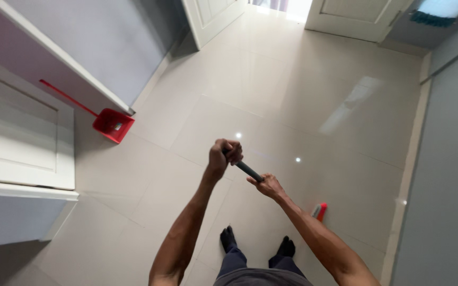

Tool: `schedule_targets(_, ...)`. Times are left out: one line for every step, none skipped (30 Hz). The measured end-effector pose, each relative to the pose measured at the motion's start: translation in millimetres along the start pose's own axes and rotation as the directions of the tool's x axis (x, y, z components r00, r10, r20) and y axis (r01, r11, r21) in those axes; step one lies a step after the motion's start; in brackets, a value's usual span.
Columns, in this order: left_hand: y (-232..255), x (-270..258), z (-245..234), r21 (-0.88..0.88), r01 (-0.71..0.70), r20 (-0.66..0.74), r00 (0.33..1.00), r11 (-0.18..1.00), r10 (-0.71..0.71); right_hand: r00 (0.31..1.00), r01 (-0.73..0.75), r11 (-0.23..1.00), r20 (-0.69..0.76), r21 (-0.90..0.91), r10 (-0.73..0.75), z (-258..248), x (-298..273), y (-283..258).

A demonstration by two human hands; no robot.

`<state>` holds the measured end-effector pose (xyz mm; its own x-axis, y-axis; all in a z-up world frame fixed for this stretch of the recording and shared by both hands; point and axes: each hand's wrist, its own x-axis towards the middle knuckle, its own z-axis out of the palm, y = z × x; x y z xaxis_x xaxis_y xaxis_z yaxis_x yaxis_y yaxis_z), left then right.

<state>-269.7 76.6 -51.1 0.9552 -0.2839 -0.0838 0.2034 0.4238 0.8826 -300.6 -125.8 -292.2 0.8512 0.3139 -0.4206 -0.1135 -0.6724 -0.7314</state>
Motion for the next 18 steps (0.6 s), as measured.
schedule_targets(32, -9, -16, 0.062, -0.04, 0.003, 0.999, 0.997, 0.04, 1.0, 0.027, 0.999, 0.009, 0.032, -0.028, 11, 15, -35)
schedule_targets(63, -19, -32, 0.126, -0.08, 0.013, 0.997, 0.989, 0.079, 0.998, 0.055, 0.996, 0.012, 0.065, -0.056, 22, 28, -71)
schedule_targets(93, -30, -47, 0.18, -0.105, 0.016, 0.994, 0.978, 0.104, 0.996, 0.089, 0.991, 0.009, 0.102, -0.09, 34, 39, -108)
schedule_targets(117, -44, -59, 0.228, -0.126, 0.019, 0.992, 0.965, 0.125, 0.993, 0.116, 0.984, 0.008, 0.137, -0.119, 47, 45, -142)
schedule_targets(139, -58, -72, 0.267, -0.14, 0.012, 0.99, 0.953, 0.142, 0.981, 0.19, 0.967, -0.005, 0.17, -0.192, 61, 52, -175)
schedule_targets(158, -71, -84, 0.304, -0.156, 0.008, 0.987, 0.94, 0.162, 0.964, 0.264, 0.944, -0.022, 0.199, -0.265, 74, 59, -205)
schedule_targets(171, -81, -93, 0.341, -0.172, 0.003, 0.983, 0.924, 0.181, 0.956, 0.286, 0.925, -0.015, 0.25, -0.292, 87, 64, -231)
schedule_targets(179, -89, -99, 0.375, -0.181, -0.005, 0.98, 0.909, 0.197, 0.947, 0.308, 0.903, -0.009, 0.3, -0.32, 100, 68, -253)
schedule_targets(186, -97, -103, 0.408, -0.189, -0.014, 0.977, 0.893, 0.213, 0.938, 0.327, 0.878, -0.003, 0.351, -0.348, 109, 72, -270)
schedule_targets(191, -107, -111, 0.442, -0.194, -0.024, 0.973, 0.876, 0.228, 0.927, 0.355, 0.866, -0.011, 0.353, -0.376, 118, 76, -282)
schedule_targets(193, -116, -116, 0.476, -0.198, -0.036, 0.969, 0.857, 0.243, 0.915, 0.384, 0.852, -0.02, 0.355, -0.404, 128, 80, -293)
schedule_targets(191, -124, -117, 0.509, -0.198, -0.046, 0.965, 0.838, 0.257, 0.903, 0.41, 0.839, -0.029, 0.358, -0.429, 136, 82, -298)
schedule_targets(191, -131, -118, 0.542, -0.198, -0.056, 0.961, 0.817, 0.27, 0.89, 0.439, 0.834, -0.033, 0.333, -0.455, 144, 86, -303)
schedule_targets(191, -138, -121, 0.543, -0.215, -0.066, 0.952, 0.811, 0.297, 0.878, 0.466, 0.832, -0.037, 0.302, -0.478, 150, 89, -305)
schedule_targets(191, -145, -122, 0.545, -0.233, -0.076, 0.943, 0.805, 0.324, 0.865, 0.492, 0.827, -0.04, 0.272, -0.501, 154, 90, -308)
schedule_targets(193, -151, -121, 0.548, -0.252, -0.083, 0.932, 0.798, 0.352, 0.838, 0.539, 0.807, -0.057, 0.241, -0.542, 156, 88, -311)
schedule_targets(196, -158, -121, 0.496, -0.295, -0.072, 0.923, 0.816, 0.378, 0.809, 0.584, 0.784, -0.072, 0.209, -0.583, 156, 83, -314)
schedule_targets(203, -164, -122, 0.444, -0.338, -0.056, 0.914, 0.83, 0.402, 0.778, 0.627, 0.758, -0.092, 0.178, -0.622, 155, 78, -318)
